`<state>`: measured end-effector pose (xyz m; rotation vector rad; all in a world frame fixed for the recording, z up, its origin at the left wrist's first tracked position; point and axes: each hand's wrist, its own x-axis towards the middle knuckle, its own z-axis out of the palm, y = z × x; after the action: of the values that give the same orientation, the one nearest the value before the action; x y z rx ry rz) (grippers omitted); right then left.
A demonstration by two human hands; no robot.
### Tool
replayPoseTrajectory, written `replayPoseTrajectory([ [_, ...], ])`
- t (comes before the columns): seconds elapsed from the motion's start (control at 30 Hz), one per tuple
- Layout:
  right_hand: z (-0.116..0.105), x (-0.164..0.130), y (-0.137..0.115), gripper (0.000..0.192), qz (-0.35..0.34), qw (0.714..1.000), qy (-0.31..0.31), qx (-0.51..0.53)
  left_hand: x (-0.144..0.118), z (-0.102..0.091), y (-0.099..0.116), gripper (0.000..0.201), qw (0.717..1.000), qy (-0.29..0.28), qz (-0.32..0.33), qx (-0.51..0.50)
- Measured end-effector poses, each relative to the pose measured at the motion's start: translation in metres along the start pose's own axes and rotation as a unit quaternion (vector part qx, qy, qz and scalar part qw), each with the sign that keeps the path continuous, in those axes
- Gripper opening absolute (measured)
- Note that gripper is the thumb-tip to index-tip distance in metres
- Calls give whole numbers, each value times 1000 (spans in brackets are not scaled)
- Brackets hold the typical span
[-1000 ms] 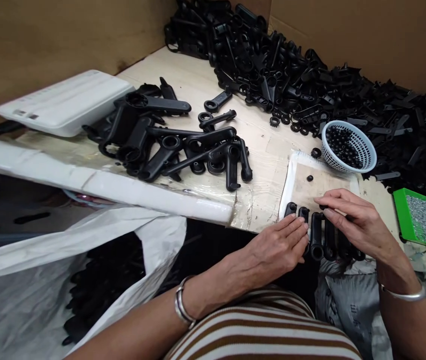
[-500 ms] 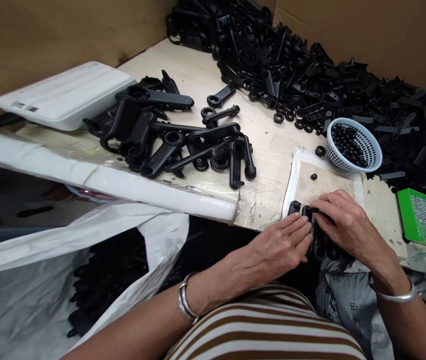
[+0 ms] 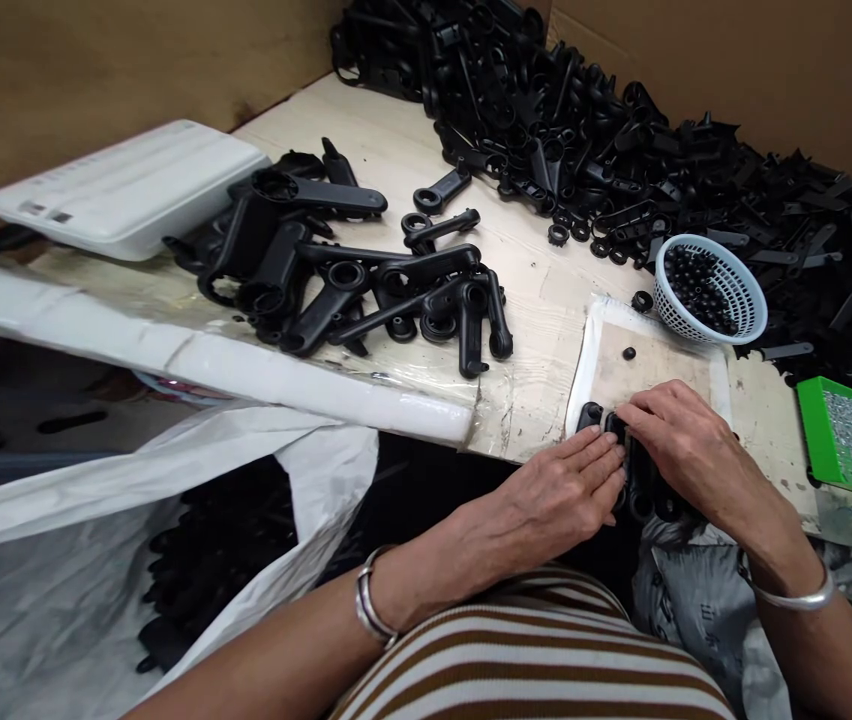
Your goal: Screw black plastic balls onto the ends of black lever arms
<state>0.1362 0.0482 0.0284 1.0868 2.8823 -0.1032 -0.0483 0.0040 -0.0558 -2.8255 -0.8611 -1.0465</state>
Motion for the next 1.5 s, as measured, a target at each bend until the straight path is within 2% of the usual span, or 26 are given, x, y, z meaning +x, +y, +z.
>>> replayPoseTrajectory([
  [0.2, -8, 5, -11, 24, -6, 997, -64, -39, -1, 2, 2, 26, 1000, -6, -7, -10],
  [0.33, -9, 7, -15, 27, -1, 995, -86, -56, -2, 5, 2, 26, 1000, -1, -11, -15],
  [0.43, -9, 7, -9, 29, 0, 997, -77, -10, -2, 5, 2, 27, 1000, -1, -8, -15],
  [0.57, -7, 8, 12, 28, -11, 993, -56, 105, -4, 6, 2, 27, 1000, -10, -6, -10],
  [0.63, -5, 12, 25, 34, 10, 992, -21, 126, -5, 7, 2, 29, 1000, -5, -6, -8],
  [0.73, -2, 27, 40, 35, 88, 992, 33, 85, -5, 7, 2, 31, 1000, 3, -6, -10],
  [0.8, 2, 41, 46, 30, 127, 991, 23, 34, -5, 6, 1, 30, 1000, 5, -5, -10],
  [0.87, 6, 53, 48, 25, 144, 989, -14, -13, -4, 4, 1, 28, 1000, 5, -4, -11],
  [0.97, 9, 61, 51, 22, 149, 988, -46, -23, -2, 2, 0, 26, 1000, 10, -5, -14],
  [1.03, 9, 59, 52, 21, 140, 989, -21, 38, -2, 2, 1, 26, 1000, 13, -5, -13],
  [1.1, 6, 52, 53, 19, 135, 977, 25, 160, -3, 2, 1, 26, 1000, 8, -4, -12],
  [1.2, 2, 40, 50, 28, 152, 914, 68, 369, -3, 4, 2, 26, 1000, 0, -7, -11],
  [1.27, -1, 34, 46, 33, 164, 874, 76, 450, -3, 5, 2, 26, 1000, 1, -12, -10],
  [1.37, -4, 30, 39, 35, 169, 854, 83, 485, -3, 5, 2, 24, 1000, -2, -16, -8],
  [1.5, -5, 28, 35, 30, 159, 871, 87, 457, -2, 4, 2, 28, 1000, -3, -13, 1],
])
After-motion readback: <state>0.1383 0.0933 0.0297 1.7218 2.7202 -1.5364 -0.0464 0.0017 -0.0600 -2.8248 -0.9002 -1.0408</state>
